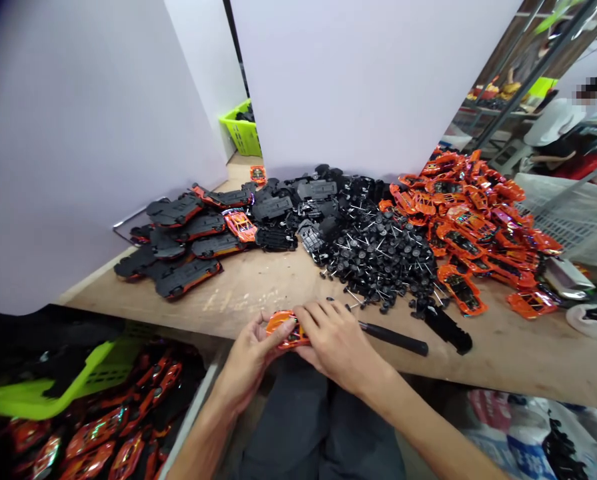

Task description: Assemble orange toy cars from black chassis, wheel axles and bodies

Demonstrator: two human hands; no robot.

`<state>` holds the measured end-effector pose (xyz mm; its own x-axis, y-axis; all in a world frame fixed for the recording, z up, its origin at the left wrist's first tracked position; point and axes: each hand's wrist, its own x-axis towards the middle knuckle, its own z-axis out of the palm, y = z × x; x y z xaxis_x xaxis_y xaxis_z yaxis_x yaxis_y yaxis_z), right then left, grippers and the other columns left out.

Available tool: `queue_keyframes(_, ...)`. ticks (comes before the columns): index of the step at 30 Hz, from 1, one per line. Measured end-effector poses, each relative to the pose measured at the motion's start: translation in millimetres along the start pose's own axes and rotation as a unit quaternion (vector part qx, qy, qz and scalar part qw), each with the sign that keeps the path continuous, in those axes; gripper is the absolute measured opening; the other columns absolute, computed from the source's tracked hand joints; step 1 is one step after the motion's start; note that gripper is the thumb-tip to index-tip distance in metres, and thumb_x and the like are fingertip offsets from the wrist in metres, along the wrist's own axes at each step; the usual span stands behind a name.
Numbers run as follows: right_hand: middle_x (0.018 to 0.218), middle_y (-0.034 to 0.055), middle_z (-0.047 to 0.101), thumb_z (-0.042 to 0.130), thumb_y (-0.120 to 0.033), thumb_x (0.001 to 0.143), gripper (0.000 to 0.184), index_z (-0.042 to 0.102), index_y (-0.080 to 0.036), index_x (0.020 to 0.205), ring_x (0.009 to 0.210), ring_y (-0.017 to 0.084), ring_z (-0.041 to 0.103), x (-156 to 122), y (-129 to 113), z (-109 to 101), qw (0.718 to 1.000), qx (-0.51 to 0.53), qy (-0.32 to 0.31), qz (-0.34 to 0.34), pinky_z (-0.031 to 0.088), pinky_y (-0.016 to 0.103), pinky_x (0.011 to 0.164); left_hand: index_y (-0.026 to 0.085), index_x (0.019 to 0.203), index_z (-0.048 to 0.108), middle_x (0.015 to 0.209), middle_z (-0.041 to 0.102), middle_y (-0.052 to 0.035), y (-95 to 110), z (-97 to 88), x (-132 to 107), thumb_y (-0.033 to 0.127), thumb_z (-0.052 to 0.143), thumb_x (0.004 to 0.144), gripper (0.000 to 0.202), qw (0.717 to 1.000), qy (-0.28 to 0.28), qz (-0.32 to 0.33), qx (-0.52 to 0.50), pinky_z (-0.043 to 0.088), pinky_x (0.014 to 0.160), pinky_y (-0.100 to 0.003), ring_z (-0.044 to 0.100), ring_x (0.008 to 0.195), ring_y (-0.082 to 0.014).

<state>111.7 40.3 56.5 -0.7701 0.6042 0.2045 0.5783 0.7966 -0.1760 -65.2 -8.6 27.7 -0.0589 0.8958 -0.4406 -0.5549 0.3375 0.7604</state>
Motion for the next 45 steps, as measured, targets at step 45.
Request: queue_keyframes(45, 0.106, 0.0100, 0.068, 0.054, -0.029, 0.106, 0.018, 0.069, -0.020, 0.108, 0.101, 0.028, 0.062, -81, 64, 31, 0.965, 0.021, 0.144, 0.219, 0.052, 0.046, 0.091, 0.024, 0.093, 0.046, 0.080, 0.078, 0.0002, 13, -24.2, 3, 0.039, 0.095, 0.069, 0.057, 0.990, -0.024, 0.095, 0.098, 0.059, 0.071, -0.029, 0.075, 0.070, -0.0187)
